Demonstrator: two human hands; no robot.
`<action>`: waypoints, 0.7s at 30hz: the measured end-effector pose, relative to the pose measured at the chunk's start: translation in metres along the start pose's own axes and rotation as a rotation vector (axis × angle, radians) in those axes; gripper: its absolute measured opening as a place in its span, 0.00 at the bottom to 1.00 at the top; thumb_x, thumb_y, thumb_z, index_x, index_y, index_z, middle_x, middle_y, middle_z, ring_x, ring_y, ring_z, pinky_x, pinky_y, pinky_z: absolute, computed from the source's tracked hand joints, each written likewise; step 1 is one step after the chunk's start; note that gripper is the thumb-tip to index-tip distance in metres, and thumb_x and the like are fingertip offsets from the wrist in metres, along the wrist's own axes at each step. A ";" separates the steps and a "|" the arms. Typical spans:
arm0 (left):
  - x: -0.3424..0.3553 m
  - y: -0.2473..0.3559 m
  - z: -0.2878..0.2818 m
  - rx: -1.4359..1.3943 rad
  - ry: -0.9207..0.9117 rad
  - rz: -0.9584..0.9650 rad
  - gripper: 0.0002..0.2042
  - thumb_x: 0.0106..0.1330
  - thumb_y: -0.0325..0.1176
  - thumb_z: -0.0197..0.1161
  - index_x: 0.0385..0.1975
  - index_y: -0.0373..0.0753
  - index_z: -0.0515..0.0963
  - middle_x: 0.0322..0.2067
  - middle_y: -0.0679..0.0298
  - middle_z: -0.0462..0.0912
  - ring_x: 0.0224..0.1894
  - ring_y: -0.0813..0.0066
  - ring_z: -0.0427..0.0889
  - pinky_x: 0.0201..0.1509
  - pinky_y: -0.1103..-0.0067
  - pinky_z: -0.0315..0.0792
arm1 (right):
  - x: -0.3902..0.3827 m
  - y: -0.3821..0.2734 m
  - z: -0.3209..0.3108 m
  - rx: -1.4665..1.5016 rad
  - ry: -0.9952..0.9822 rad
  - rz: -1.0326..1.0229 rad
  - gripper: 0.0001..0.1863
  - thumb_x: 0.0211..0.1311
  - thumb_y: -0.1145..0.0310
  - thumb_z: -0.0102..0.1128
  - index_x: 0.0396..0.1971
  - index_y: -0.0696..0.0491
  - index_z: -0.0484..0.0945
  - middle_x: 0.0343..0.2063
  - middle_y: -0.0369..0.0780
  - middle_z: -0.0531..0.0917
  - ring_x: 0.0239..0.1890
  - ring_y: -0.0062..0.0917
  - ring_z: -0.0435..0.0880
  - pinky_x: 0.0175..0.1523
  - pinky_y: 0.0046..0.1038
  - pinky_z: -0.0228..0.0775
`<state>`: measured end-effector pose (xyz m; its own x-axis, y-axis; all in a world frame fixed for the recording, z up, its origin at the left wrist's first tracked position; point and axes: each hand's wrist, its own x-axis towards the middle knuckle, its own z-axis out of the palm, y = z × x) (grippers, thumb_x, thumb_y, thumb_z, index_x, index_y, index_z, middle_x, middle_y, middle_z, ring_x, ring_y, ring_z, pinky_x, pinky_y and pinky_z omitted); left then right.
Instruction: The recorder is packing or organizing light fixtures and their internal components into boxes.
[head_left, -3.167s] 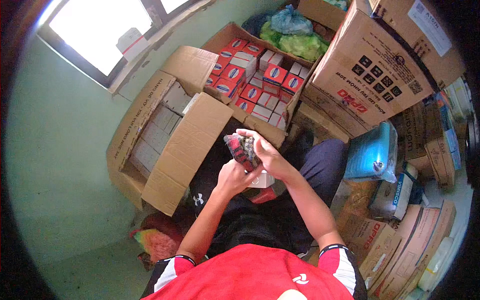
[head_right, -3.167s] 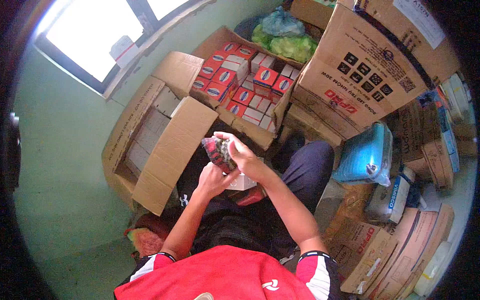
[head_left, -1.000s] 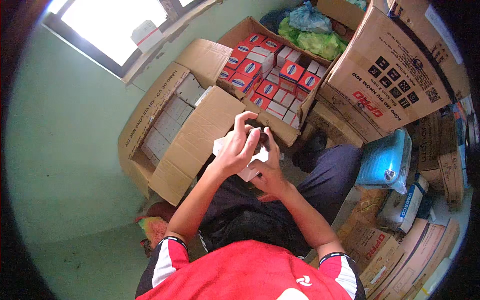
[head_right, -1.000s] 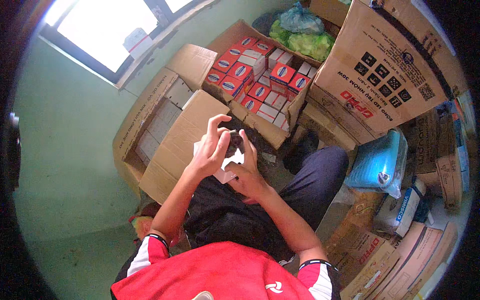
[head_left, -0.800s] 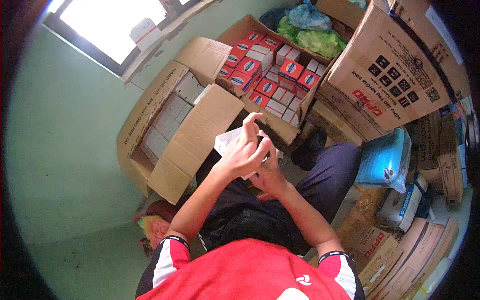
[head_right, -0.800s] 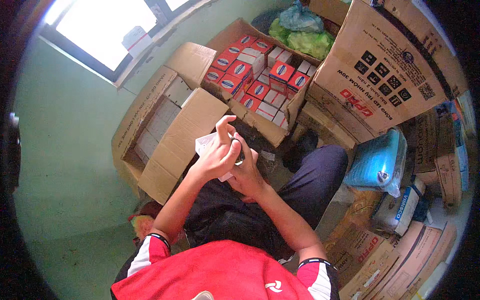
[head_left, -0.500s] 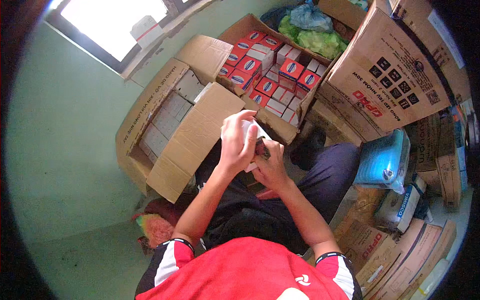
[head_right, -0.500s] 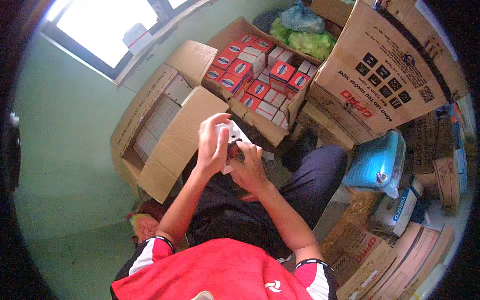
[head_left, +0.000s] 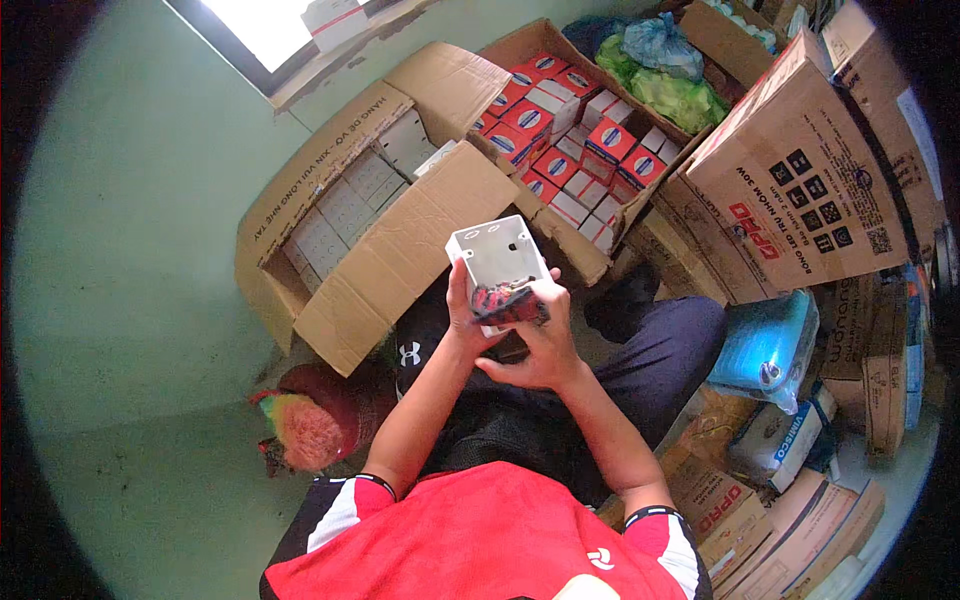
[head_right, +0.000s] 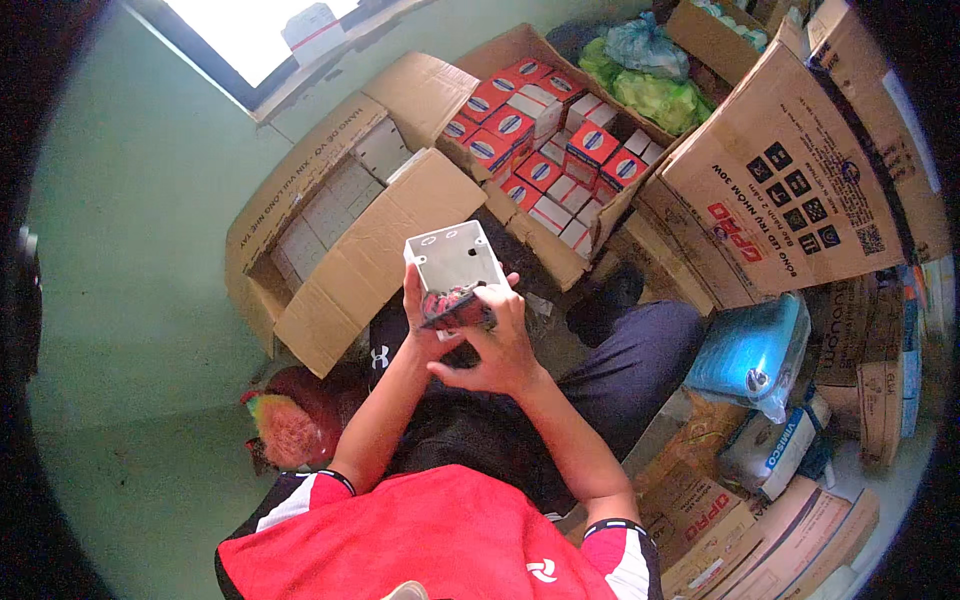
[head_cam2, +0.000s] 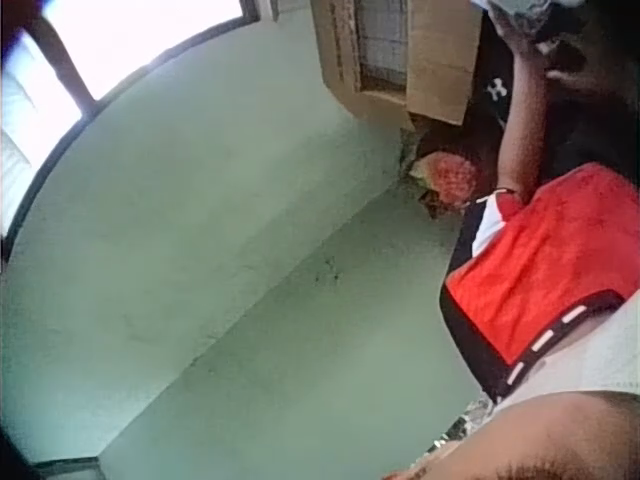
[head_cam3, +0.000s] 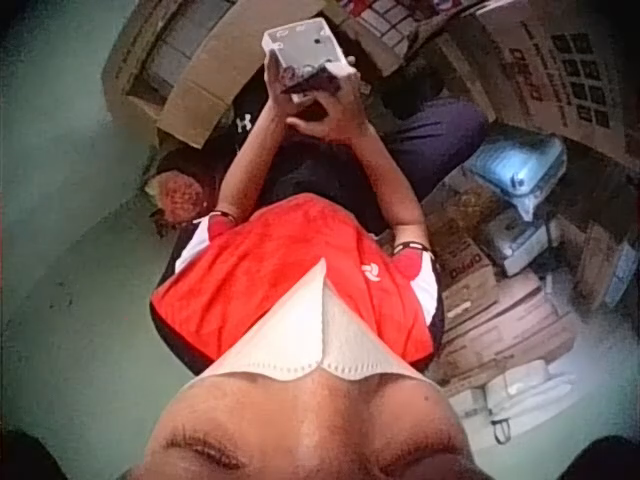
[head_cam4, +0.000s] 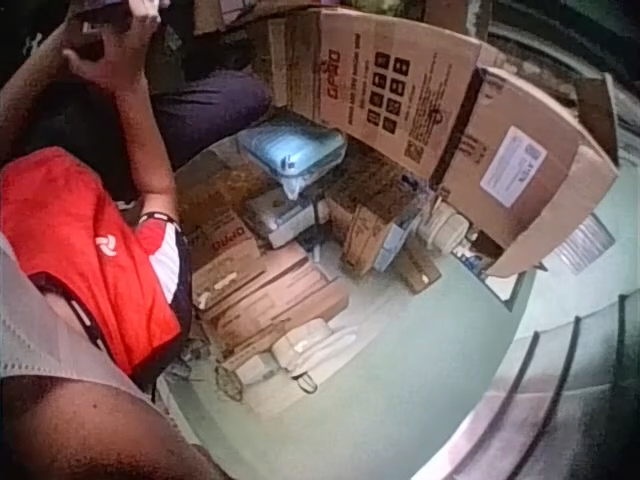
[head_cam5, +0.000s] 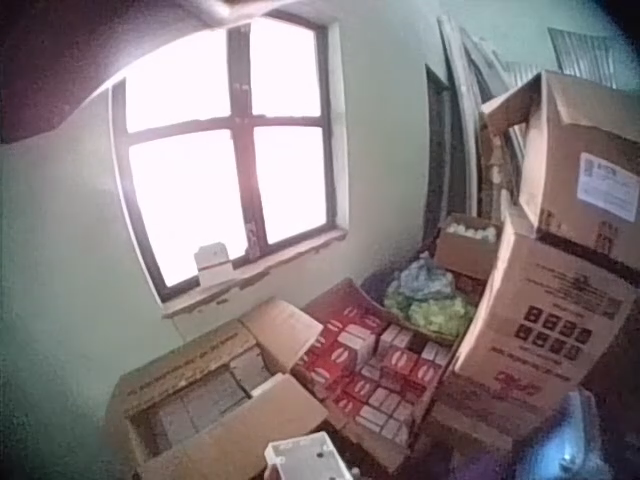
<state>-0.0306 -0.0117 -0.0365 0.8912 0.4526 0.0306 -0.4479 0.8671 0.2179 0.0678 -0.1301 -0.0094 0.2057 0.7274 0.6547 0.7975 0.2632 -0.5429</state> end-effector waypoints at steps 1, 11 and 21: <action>-0.001 0.004 -0.003 0.007 0.036 0.008 0.52 0.69 0.78 0.52 0.79 0.39 0.59 0.70 0.41 0.73 0.71 0.36 0.74 0.75 0.42 0.67 | 0.001 -0.001 -0.005 0.087 -0.055 0.030 0.23 0.45 0.55 0.84 0.42 0.47 0.88 0.62 0.49 0.77 0.62 0.47 0.75 0.67 0.50 0.65; -0.006 0.003 0.008 0.019 0.122 0.001 0.41 0.77 0.69 0.47 0.78 0.42 0.64 0.71 0.52 0.75 0.67 0.50 0.81 0.71 0.46 0.74 | 0.044 0.011 -0.039 0.167 0.192 0.406 0.27 0.70 0.68 0.72 0.62 0.61 0.71 0.57 0.52 0.78 0.59 0.42 0.81 0.67 0.40 0.72; -0.018 0.002 -0.030 0.423 0.420 -0.198 0.31 0.79 0.61 0.53 0.69 0.42 0.73 0.52 0.58 0.87 0.48 0.62 0.90 0.54 0.63 0.86 | 0.030 0.022 -0.013 -0.218 -0.140 0.217 0.22 0.57 0.65 0.77 0.53 0.51 0.88 0.54 0.45 0.79 0.55 0.44 0.83 0.56 0.40 0.80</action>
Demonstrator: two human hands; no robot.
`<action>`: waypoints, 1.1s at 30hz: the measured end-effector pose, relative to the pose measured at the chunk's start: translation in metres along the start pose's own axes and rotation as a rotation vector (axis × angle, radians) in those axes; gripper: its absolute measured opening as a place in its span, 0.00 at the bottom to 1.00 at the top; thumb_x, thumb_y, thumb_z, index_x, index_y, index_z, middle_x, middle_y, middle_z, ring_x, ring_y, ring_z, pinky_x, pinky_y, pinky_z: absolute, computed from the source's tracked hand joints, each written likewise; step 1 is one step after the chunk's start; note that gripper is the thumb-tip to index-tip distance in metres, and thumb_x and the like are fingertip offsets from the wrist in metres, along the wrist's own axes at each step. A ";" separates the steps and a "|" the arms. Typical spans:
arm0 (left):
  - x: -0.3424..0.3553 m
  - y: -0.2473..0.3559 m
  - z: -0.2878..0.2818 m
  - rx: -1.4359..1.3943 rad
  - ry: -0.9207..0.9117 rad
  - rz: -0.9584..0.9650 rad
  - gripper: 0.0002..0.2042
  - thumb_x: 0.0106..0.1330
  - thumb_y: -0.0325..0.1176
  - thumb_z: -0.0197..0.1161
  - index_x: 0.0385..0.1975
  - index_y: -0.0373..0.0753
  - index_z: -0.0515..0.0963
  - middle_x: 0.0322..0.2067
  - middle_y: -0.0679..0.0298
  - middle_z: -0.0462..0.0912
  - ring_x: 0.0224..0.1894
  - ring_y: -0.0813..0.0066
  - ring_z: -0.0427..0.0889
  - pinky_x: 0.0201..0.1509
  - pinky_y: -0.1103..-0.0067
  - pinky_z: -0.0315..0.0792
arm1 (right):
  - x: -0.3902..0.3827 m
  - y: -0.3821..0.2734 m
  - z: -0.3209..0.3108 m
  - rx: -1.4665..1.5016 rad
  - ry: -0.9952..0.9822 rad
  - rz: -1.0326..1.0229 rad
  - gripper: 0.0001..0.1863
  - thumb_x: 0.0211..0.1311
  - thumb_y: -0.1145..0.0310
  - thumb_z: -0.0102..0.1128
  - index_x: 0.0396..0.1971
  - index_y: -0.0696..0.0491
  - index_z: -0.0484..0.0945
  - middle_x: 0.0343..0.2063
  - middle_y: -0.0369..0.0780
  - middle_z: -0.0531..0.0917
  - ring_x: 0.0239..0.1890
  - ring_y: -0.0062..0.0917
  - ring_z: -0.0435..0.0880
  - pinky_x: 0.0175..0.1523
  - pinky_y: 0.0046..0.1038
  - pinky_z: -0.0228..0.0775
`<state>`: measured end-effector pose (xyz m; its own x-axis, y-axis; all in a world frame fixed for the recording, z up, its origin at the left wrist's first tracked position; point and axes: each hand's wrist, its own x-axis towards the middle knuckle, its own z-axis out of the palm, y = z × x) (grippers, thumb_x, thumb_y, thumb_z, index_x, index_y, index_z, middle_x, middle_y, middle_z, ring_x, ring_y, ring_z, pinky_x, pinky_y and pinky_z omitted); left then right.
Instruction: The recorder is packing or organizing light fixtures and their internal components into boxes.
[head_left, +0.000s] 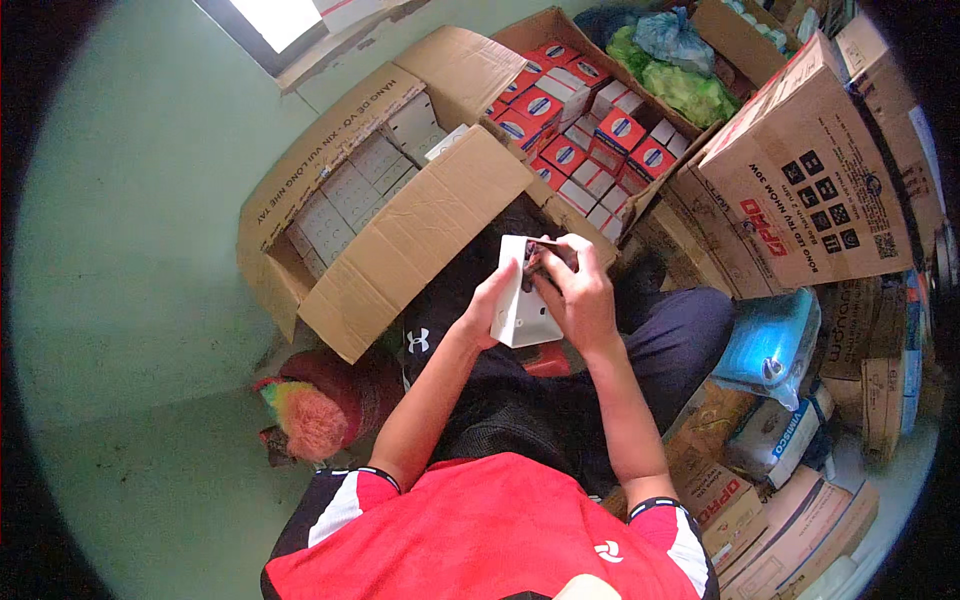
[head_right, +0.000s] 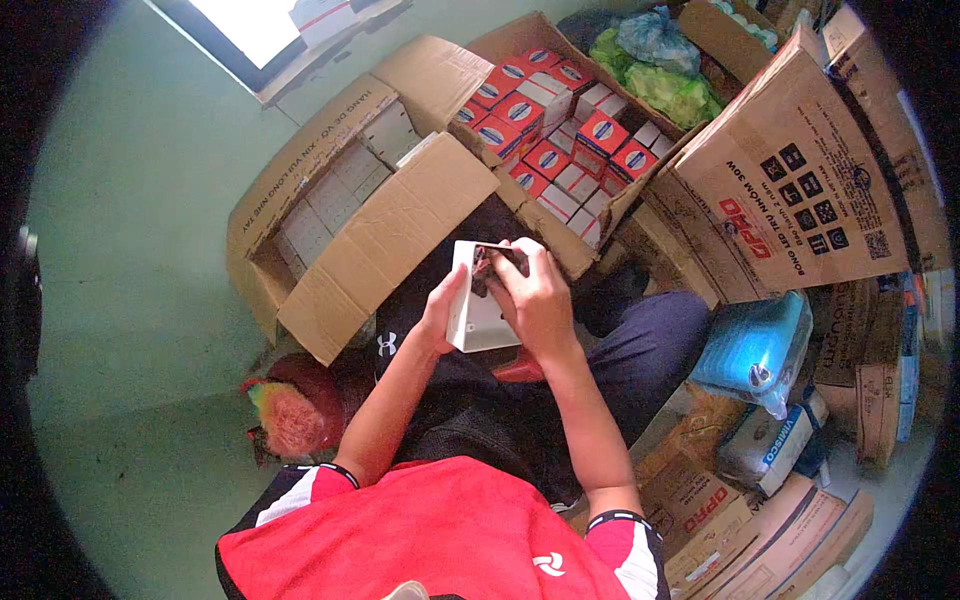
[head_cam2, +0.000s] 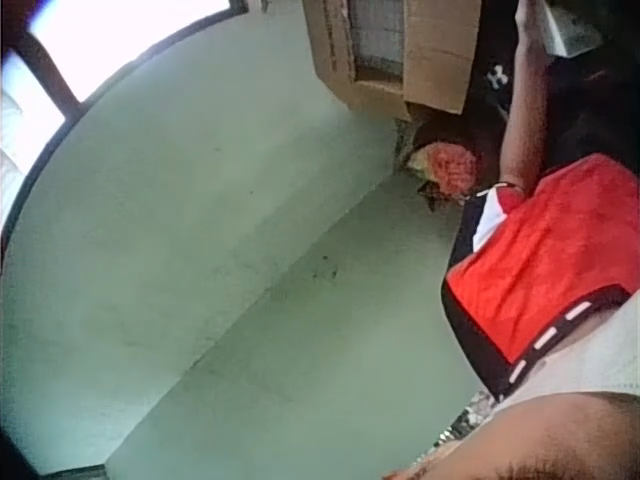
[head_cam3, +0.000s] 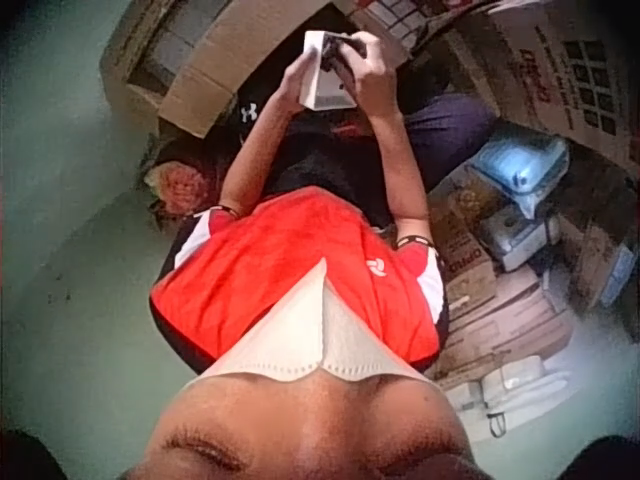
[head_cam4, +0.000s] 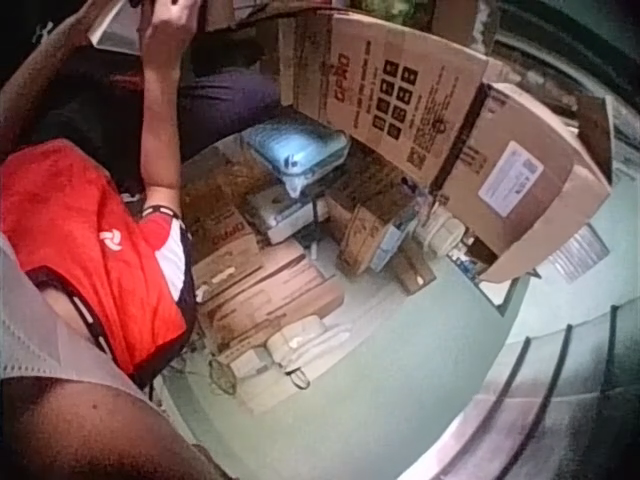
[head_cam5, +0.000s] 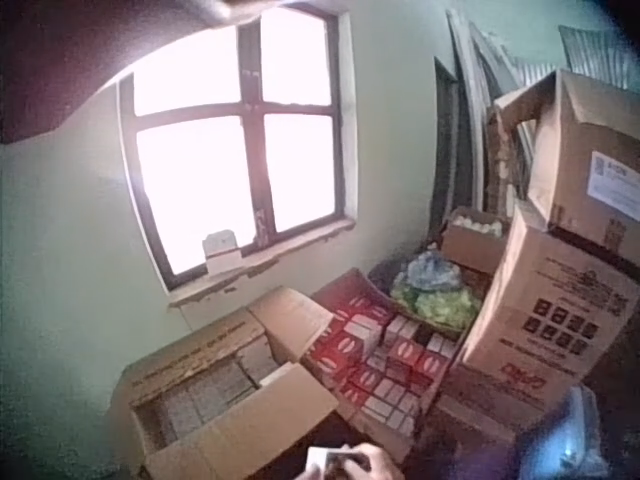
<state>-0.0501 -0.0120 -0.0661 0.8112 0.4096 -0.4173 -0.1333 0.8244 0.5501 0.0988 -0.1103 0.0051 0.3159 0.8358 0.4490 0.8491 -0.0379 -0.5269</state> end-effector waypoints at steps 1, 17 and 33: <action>-0.001 0.004 0.000 -0.030 -0.011 0.018 0.31 0.79 0.61 0.53 0.69 0.42 0.73 0.52 0.58 0.87 0.49 0.62 0.90 0.55 0.64 0.86 | -0.001 -0.007 -0.001 0.061 -0.022 -0.001 0.22 0.58 0.65 0.77 0.54 0.52 0.88 0.56 0.46 0.79 0.56 0.45 0.84 0.57 0.41 0.81; 0.008 0.006 0.035 -0.037 0.032 0.032 0.29 0.79 0.60 0.56 0.63 0.41 0.77 0.49 0.61 0.87 0.46 0.67 0.88 0.50 0.69 0.85 | -0.004 0.015 -0.003 0.464 -0.059 0.098 0.16 0.63 0.68 0.75 0.48 0.59 0.88 0.49 0.51 0.88 0.51 0.45 0.90 0.57 0.40 0.81; 0.027 0.038 0.022 0.101 -0.089 -0.010 0.30 0.78 0.62 0.58 0.64 0.43 0.77 0.49 0.62 0.88 0.44 0.69 0.90 0.46 0.69 0.86 | 0.036 0.028 -0.036 0.265 -0.171 -0.126 0.13 0.56 0.72 0.72 0.42 0.57 0.88 0.36 0.48 0.88 0.41 0.46 0.90 0.47 0.41 0.83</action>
<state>-0.0205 0.0221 -0.0403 0.8602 0.3616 -0.3597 -0.0704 0.7827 0.6184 0.1490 -0.1008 0.0324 0.1205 0.9057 0.4065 0.7302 0.1966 -0.6543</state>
